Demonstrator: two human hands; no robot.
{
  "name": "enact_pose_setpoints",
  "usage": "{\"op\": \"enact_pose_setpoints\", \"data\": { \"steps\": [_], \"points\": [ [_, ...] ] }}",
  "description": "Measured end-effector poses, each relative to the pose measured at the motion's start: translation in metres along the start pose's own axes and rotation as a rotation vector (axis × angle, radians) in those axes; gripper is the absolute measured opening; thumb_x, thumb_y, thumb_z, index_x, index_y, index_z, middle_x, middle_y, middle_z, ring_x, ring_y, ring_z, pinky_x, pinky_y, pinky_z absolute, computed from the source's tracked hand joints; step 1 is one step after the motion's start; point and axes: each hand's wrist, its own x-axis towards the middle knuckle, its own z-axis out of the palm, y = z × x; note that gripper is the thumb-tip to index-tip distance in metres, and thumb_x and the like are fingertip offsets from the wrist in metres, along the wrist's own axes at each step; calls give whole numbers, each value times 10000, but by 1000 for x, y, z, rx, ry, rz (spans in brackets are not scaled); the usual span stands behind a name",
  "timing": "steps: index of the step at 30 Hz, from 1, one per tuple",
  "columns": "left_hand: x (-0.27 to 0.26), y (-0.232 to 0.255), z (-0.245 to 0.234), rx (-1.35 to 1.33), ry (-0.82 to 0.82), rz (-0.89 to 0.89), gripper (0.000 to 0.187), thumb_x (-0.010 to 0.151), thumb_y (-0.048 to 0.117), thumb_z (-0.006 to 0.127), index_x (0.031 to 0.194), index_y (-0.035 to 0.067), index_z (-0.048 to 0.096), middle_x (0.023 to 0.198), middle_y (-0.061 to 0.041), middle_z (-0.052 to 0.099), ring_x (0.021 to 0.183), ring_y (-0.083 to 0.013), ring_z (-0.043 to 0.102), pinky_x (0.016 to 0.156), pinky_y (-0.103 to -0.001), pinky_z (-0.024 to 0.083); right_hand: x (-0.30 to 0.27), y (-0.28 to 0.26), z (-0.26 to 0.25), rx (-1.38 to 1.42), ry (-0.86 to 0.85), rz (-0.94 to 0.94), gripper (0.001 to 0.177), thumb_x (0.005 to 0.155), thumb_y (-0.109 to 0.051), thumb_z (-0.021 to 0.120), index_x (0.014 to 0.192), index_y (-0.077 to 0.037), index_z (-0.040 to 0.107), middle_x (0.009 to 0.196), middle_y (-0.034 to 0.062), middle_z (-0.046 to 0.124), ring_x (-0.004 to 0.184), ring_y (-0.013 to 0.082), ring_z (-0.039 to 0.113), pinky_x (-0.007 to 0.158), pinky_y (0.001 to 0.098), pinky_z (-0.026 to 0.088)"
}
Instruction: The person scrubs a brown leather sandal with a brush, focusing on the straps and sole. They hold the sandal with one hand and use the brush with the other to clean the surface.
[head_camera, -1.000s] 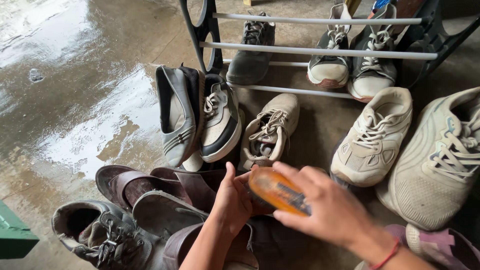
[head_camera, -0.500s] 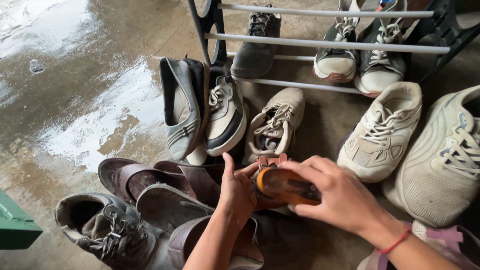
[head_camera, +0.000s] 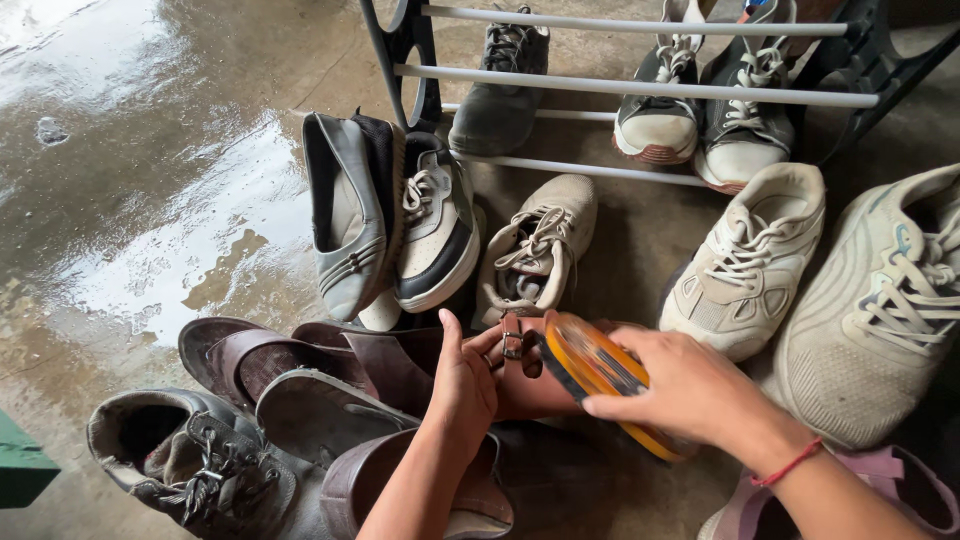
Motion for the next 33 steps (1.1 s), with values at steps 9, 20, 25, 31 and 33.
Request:
{"op": "enact_pose_setpoints", "data": {
  "steps": [9, 20, 25, 31, 33],
  "points": [
    [-1, 1, 6, 25, 83, -1, 973, 973, 723, 169, 1407, -49, 572, 1169, -100, 724, 1132, -189, 649, 1052, -338, 425, 0, 24, 0, -266, -150, 274, 704, 603, -611, 849, 1070, -94, 745, 1096, 143, 772, 1040, 309, 767, 933, 428, 609],
    [12, -13, -6, 71, 204, 17, 850, 1005, 660, 255, 1307, -29, 650, 1050, -48, 741, 1087, -145, 650, 998, -320, 420, -5, 22, 20, -353, -128, 254, 687, 641, -642, 819, 1045, -89, 762, 1078, 164, 763, 1056, 333, 747, 934, 443, 607],
    [4, -5, 2, 57, 132, 22, 781, 1005, 627, 377, 1266, -50, 668, 1007, -78, 748, 952, -166, 700, 875, -319, 519, -7, 9, 17, -318, -150, 141, 750, 629, -686, 802, 1025, -52, 734, 1051, 172, 752, 1018, 344, 738, 925, 445, 592],
    [-36, 18, 26, 1171, -25, 147, 507, 761, 376, 795, 1151, 58, 735, 953, -55, 776, 880, -102, 725, 814, -267, 551, -5, 22, -20, -222, -102, 203, 738, 622, -698, 761, 983, -55, 764, 974, 189, 782, 947, 328, 777, 898, 425, 601],
    [-41, 23, 33, 1318, 23, 145, 488, 713, 319, 877, 1095, 62, 717, 940, -42, 763, 866, -99, 711, 795, -271, 545, -8, 22, -29, -144, -24, 224, 728, 630, -691, 753, 978, -51, 768, 948, 192, 791, 927, 321, 789, 890, 416, 601]
  ]
}}
